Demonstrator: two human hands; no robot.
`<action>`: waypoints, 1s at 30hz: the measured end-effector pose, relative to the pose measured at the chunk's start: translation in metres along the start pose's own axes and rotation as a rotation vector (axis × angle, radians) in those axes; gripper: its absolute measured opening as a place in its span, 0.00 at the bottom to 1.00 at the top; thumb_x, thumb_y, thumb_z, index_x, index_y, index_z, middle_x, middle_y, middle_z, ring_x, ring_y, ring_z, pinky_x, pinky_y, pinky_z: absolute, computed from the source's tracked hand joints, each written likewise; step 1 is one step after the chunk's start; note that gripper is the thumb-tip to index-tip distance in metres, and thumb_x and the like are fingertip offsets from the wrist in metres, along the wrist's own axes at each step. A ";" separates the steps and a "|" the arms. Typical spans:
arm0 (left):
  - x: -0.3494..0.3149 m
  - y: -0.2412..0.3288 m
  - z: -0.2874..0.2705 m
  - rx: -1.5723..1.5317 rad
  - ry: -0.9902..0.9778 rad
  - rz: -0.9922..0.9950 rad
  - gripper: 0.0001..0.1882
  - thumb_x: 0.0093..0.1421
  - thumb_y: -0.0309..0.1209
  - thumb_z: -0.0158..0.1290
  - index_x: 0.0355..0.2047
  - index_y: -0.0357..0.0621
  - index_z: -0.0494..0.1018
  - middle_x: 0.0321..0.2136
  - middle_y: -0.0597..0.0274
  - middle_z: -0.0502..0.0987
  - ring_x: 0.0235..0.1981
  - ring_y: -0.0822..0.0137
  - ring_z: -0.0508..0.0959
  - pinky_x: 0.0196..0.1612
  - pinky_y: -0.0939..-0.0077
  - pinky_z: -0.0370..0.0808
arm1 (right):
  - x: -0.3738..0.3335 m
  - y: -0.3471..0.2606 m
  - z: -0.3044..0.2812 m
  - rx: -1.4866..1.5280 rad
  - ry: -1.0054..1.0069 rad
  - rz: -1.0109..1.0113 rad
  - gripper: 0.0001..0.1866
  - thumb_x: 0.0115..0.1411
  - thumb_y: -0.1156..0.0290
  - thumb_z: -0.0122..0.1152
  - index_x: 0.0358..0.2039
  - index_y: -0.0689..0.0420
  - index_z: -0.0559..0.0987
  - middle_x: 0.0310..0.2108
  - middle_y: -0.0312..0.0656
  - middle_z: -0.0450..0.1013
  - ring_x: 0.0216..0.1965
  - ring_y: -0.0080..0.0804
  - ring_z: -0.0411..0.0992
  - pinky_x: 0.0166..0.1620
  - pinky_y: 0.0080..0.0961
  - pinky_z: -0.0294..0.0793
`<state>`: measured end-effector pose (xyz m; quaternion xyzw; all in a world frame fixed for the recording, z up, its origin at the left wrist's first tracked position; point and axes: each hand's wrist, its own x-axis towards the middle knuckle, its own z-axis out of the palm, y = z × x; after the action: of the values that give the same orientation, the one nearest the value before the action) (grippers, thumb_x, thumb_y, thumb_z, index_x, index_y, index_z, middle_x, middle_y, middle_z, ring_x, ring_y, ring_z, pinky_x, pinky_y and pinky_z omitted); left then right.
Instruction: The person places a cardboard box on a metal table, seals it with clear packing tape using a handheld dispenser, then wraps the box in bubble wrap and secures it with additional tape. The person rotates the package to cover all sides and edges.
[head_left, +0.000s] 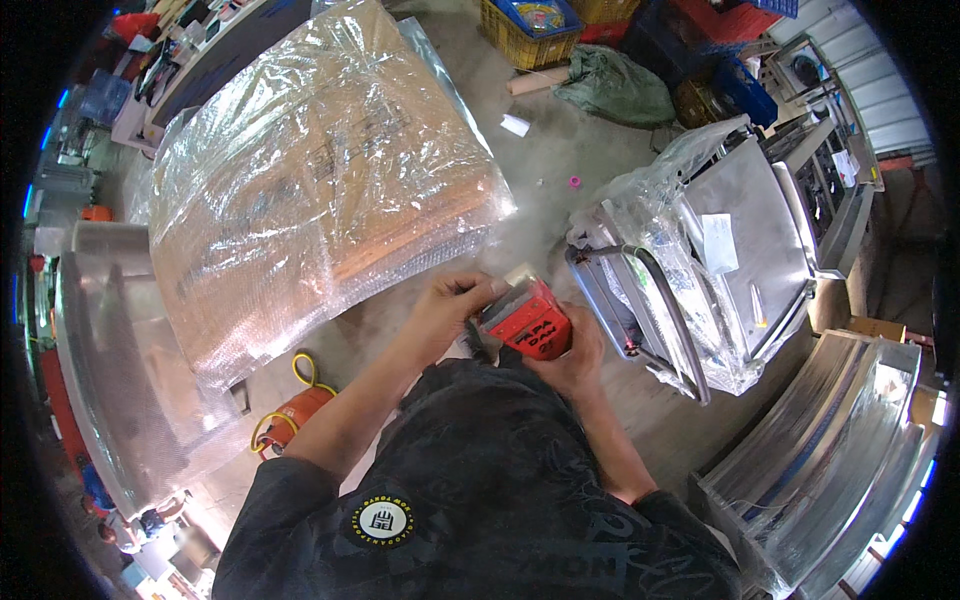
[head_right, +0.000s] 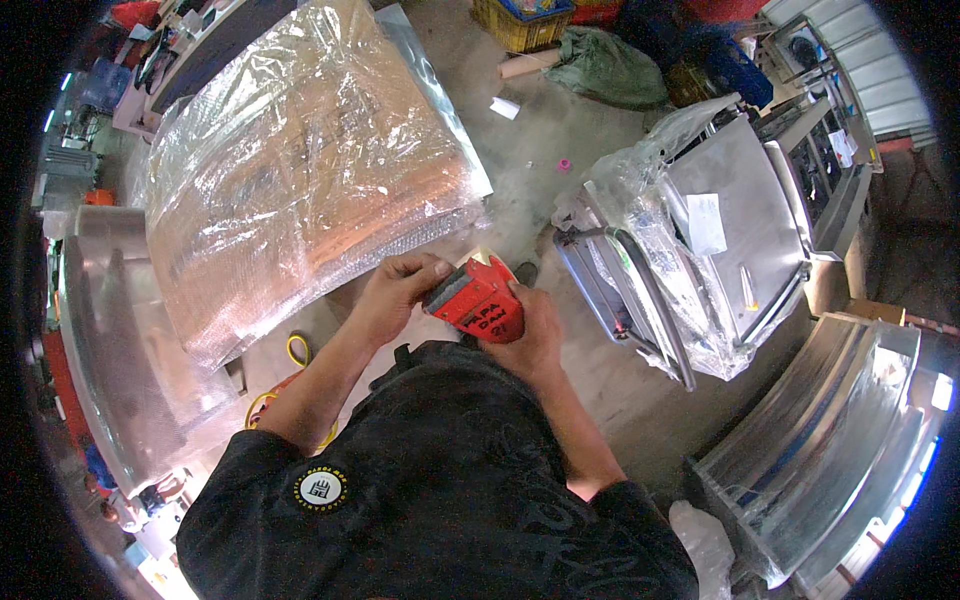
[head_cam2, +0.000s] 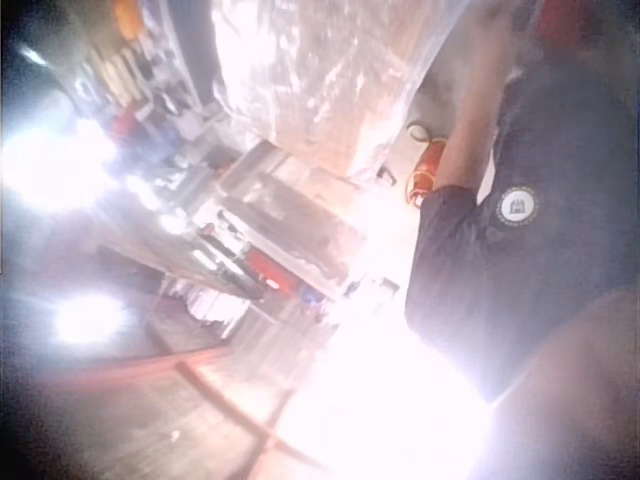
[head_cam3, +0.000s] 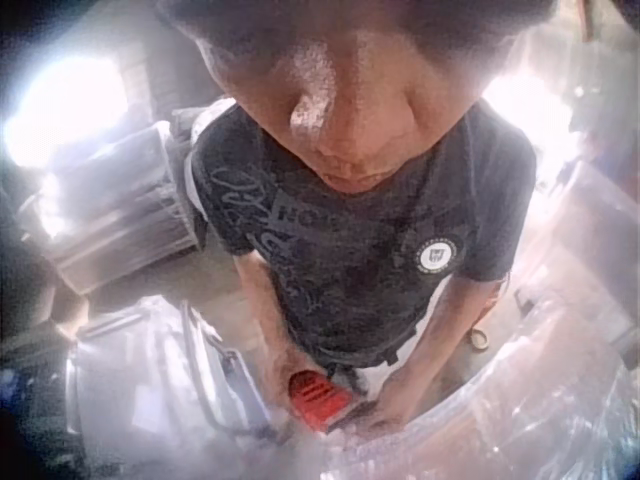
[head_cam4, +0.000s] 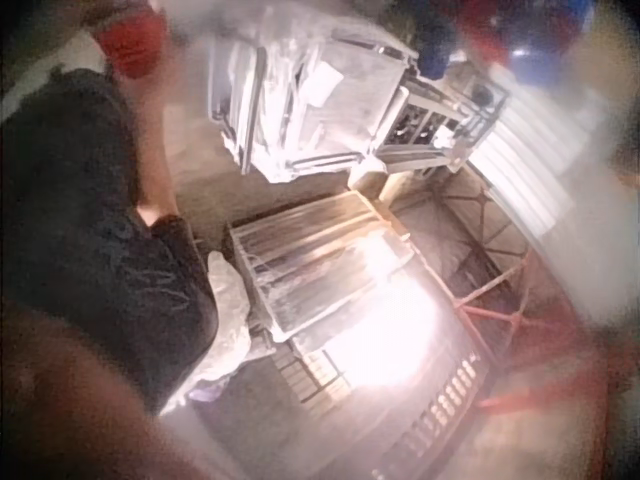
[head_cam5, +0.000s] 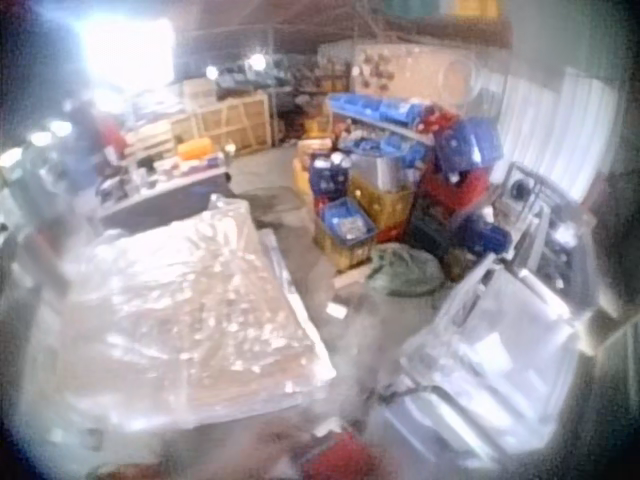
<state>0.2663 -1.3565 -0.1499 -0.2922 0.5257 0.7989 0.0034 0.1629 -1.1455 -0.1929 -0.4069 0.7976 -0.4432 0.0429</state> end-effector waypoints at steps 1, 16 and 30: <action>0.006 0.002 -0.002 0.012 0.055 -0.040 0.11 0.69 0.31 0.58 0.39 0.33 0.82 0.32 0.66 0.82 0.38 0.74 0.79 0.43 0.75 0.76 | 0.000 0.002 0.002 0.022 0.032 -0.025 0.45 0.35 0.69 0.82 0.57 0.58 0.73 0.46 0.49 0.76 0.46 0.51 0.78 0.49 0.43 0.78; 0.191 0.042 -0.104 1.444 0.908 0.562 0.18 0.64 0.40 0.61 0.52 0.49 0.80 0.58 0.61 0.76 0.62 0.50 0.69 0.63 0.37 0.60 | 0.034 0.072 0.072 -0.067 -0.016 0.318 0.38 0.42 0.67 0.76 0.55 0.59 0.73 0.42 0.50 0.76 0.44 0.54 0.77 0.47 0.46 0.78; 0.252 0.090 -0.033 2.185 -1.081 0.294 0.13 0.62 0.42 0.60 0.44 0.51 0.79 0.38 0.62 0.79 0.50 0.59 0.76 0.54 0.56 0.72 | 0.010 0.095 0.083 0.021 -0.015 0.317 0.38 0.41 0.65 0.76 0.55 0.59 0.74 0.41 0.49 0.76 0.43 0.51 0.77 0.46 0.42 0.79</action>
<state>0.0444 -1.5011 -0.2025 0.2951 0.8778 -0.0501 0.3741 0.1334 -1.1821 -0.3104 -0.2786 0.8469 -0.4361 0.1223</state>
